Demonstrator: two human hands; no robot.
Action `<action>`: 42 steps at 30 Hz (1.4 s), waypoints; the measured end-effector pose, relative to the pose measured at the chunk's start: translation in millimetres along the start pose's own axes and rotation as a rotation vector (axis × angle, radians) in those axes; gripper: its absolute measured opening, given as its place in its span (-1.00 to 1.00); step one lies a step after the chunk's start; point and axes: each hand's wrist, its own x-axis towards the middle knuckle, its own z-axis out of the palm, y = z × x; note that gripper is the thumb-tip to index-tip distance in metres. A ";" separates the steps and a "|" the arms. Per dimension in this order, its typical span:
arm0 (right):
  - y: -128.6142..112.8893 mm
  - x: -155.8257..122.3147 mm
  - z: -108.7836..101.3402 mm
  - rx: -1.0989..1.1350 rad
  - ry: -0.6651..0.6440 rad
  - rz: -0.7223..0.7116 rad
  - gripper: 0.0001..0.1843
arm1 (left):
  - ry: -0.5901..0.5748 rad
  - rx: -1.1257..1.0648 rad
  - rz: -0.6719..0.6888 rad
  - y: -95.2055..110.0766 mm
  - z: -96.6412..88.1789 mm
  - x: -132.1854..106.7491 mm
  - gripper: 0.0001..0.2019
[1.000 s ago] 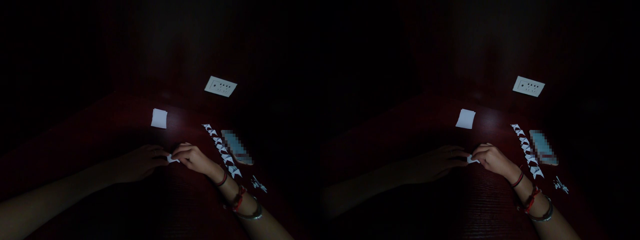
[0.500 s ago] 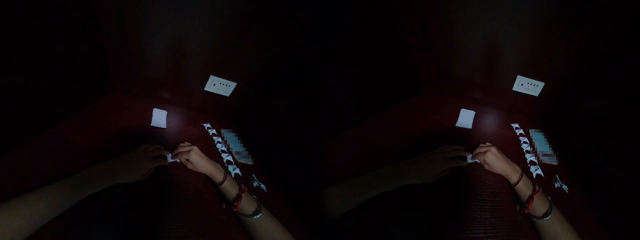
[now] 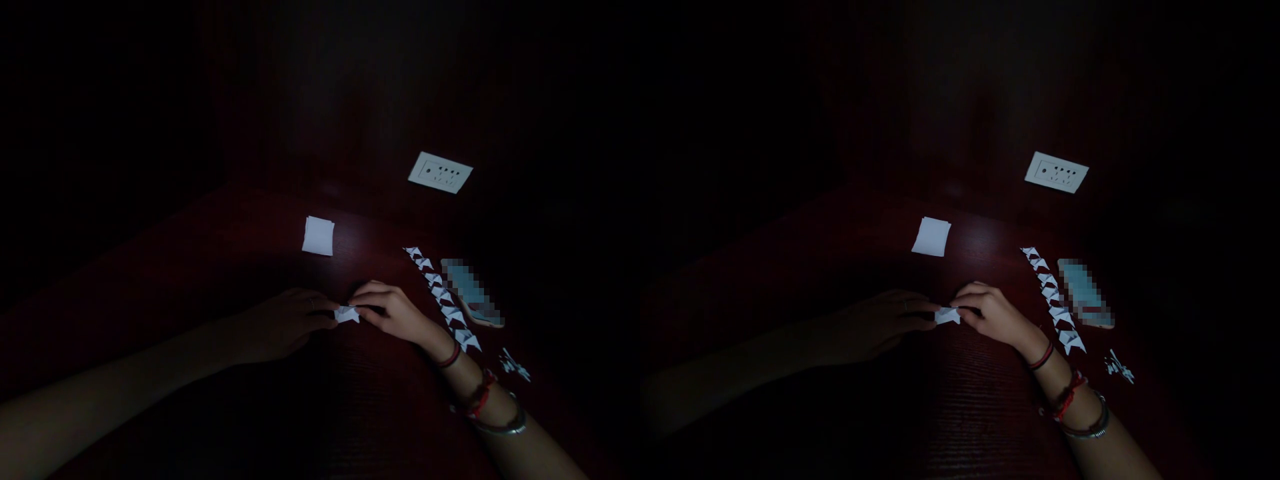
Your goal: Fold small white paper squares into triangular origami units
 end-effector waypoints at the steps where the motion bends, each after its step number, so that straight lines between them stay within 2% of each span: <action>1: 0.1 0.1 -0.1 -0.026 -0.021 -0.012 -0.74 | 0.001 -0.002 0.001 0.0 -0.3 0.2 -0.57; 6: -3.6 1.3 -2.1 -0.197 -0.106 -0.062 -0.77 | 0.015 0.014 0.011 -1.0 1.8 0.2 -0.59; 11: -9.2 2.3 -4.6 -0.312 -0.168 -0.053 -0.79 | 0.028 0.042 0.007 -1.6 4.7 0.5 -0.57; 19: -9.7 2.9 -1.7 -0.328 -0.148 -0.068 -0.66 | 0.054 0.013 0.015 0.8 0.9 1.8 -0.61; 27: -13.2 4.8 -5.3 -0.415 -0.204 -0.090 -0.72 | 0.023 0.065 -0.008 0.8 4.4 1.4 -0.58; 42: -10.7 -2.9 -6.7 -0.354 -0.221 -0.079 -0.67 | -0.022 0.068 -0.033 3.9 0.3 2.1 -0.56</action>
